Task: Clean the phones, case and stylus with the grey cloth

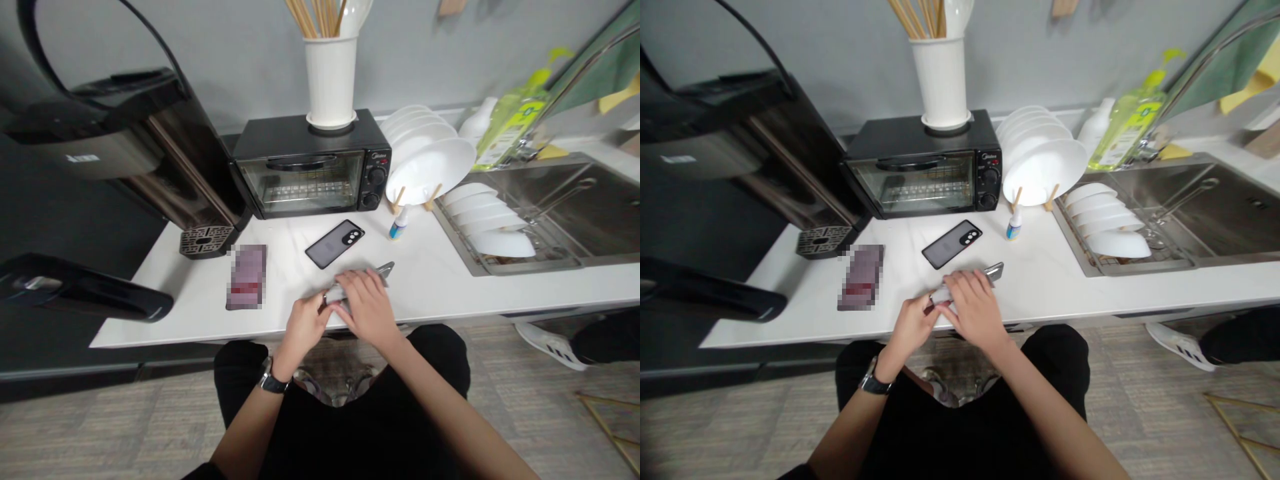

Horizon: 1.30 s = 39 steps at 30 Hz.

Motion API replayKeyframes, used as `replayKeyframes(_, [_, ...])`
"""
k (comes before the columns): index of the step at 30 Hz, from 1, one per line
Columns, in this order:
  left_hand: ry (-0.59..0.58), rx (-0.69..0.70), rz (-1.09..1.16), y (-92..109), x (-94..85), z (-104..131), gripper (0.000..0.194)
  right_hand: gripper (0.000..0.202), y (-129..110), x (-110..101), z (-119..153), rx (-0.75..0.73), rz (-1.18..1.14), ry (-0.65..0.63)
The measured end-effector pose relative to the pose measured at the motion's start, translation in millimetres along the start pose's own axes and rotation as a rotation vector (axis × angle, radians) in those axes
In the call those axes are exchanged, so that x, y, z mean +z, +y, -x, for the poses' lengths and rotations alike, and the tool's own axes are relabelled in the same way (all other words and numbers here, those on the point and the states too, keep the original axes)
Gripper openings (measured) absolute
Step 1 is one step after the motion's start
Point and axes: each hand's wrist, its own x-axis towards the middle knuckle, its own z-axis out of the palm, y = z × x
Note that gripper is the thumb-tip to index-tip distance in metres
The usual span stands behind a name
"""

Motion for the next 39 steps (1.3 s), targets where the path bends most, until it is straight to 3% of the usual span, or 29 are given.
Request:
replayKeyframes(3, [0.023,-0.009,0.041,2.0,1.4,-1.2,0.023,0.035,38.4,-13.8,-1.3,0.168,0.057,0.054])
replayKeyframes(6, [0.030,-0.013,0.046,4.1,2.2,-2.4,0.026,0.034,50.6,-19.4,-6.6,0.253,0.044,0.098])
replayKeyframes(10, [0.024,-0.006,0.022,6.8,1.1,-2.3,0.022,0.031,14.1,-3.2,-11.5,0.271,0.040,0.160])
replayKeyframes(13, [0.005,0.011,-0.048,5.8,0.2,-1.8,0.020,0.031,-22.6,12.8,-10.3,0.084,-0.008,0.095])
replayKeyframes(16, [-0.007,0.023,-0.081,3.5,-0.3,-1.1,0.023,0.037,-33.0,16.8,-9.0,-0.139,-0.019,0.050])
replayKeyframes(19, [0.005,0.006,-0.050,3.6,-0.8,-0.2,0.021,0.036,-9.6,7.6,-9.0,-0.173,0.046,0.044])
replayKeyframes(24, [0.018,0.000,0.084,5.4,0.8,0.4,0.023,0.042,46.6,-9.9,-12.9,0.097,0.155,0.107])
replayKeyframes(27, [0.029,-0.015,0.058,6.0,2.3,-0.2,0.024,0.044,53.6,-10.2,-18.5,0.245,0.126,0.164])
replayKeyframes(30, [0.044,-0.008,0.015,6.8,2.3,-0.6,0.023,0.038,32.3,-2.6,-21.8,0.358,0.091,0.243])
replayKeyframes(32, [0.047,0.001,-0.022,5.2,2.3,-0.4,0.020,0.034,7.3,4.6,-20.5,0.339,0.048,0.248])
replayKeyframes(36, [0.013,0.051,-0.136,-5.2,5.0,0.5,0.019,0.047,-38.5,17.4,-12.0,0.039,-0.106,0.089])
replayKeyframes(39, [0.023,0.081,-0.172,-10.6,6.7,0.5,0.025,0.050,-42.2,17.7,-7.7,-0.139,-0.117,0.016])
